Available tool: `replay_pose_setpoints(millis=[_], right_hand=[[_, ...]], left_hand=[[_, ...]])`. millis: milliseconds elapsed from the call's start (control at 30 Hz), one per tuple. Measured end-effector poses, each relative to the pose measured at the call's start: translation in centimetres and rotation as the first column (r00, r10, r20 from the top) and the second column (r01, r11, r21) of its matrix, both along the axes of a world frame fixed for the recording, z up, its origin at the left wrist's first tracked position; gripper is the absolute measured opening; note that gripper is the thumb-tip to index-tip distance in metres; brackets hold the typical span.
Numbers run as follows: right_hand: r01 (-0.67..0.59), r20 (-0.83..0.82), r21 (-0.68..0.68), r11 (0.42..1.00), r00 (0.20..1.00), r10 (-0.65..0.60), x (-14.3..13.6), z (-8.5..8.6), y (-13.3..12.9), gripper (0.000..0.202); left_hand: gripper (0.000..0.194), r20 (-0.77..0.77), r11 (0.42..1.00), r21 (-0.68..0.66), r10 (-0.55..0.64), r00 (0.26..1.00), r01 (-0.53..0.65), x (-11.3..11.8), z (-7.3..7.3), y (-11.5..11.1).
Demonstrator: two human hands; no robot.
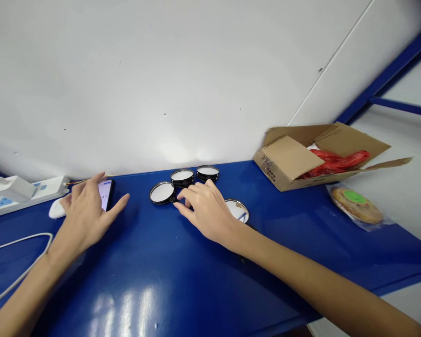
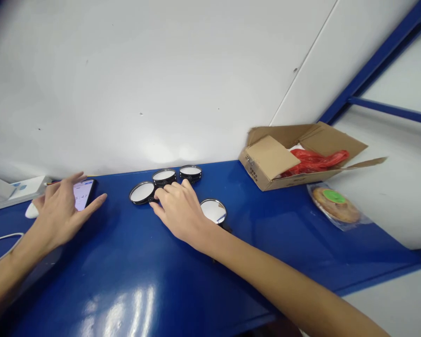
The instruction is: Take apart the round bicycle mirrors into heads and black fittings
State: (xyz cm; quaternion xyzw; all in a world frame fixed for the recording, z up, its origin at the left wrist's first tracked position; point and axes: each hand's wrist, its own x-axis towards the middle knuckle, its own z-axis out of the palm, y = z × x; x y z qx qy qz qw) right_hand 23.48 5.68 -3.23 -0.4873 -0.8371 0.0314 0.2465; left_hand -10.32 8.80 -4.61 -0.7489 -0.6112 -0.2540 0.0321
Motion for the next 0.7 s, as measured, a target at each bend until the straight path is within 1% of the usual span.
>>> replay_pose_setpoints(millis=[100,167,233,300,433,500,567,600,700], right_hand=[[0.004,-0.023,0.033,0.999,1.000,-0.003,1.0,0.0,-1.0,0.016],[0.011,-0.044,0.053,0.999,0.999,-0.009,1.6,0.1,-1.6,0.017],[0.020,-0.069,0.068,0.997,0.998,-0.016,2.1,0.2,-2.1,0.019],[0.027,-0.095,0.078,0.997,0.995,-0.019,2.7,0.4,-2.5,0.021],[0.043,-0.153,0.083,0.996,0.988,-0.030,4.0,0.6,-3.1,0.022],[0.058,-0.182,0.077,0.995,0.982,-0.043,4.7,0.5,-3.2,0.025],[0.072,-0.209,0.068,0.995,0.976,-0.056,5.2,0.4,-3.2,0.026],[0.077,-0.220,0.064,0.995,0.974,-0.061,5.4,0.3,-3.2,0.025],[0.080,-0.245,0.065,0.995,0.968,-0.062,5.8,0.2,-3.3,0.023]], left_hand=[[0.083,-0.050,0.999,-0.049,-0.025,0.998,0.022,-1.1,-0.6,0.8],[0.087,-0.080,0.997,-0.075,-0.032,0.996,0.026,-1.3,-1.0,1.0],[0.086,-0.103,0.996,-0.083,-0.024,0.994,0.015,-1.3,-1.0,1.0],[0.078,-0.118,0.998,-0.068,-0.004,0.993,-0.004,-1.2,-0.4,0.9],[0.053,-0.123,0.996,-0.007,0.085,0.989,-0.087,-1.3,1.8,0.2],[0.052,-0.128,0.986,0.007,0.168,0.977,-0.168,-1.5,2.4,-0.4],[0.056,-0.165,0.971,-0.001,0.237,0.957,-0.241,-1.8,2.5,-1.1],[0.060,-0.195,0.965,-0.013,0.253,0.948,-0.260,-2.0,2.3,-1.5],[0.068,-0.283,0.958,-0.057,0.254,0.925,-0.281,-2.7,1.7,-2.9]])
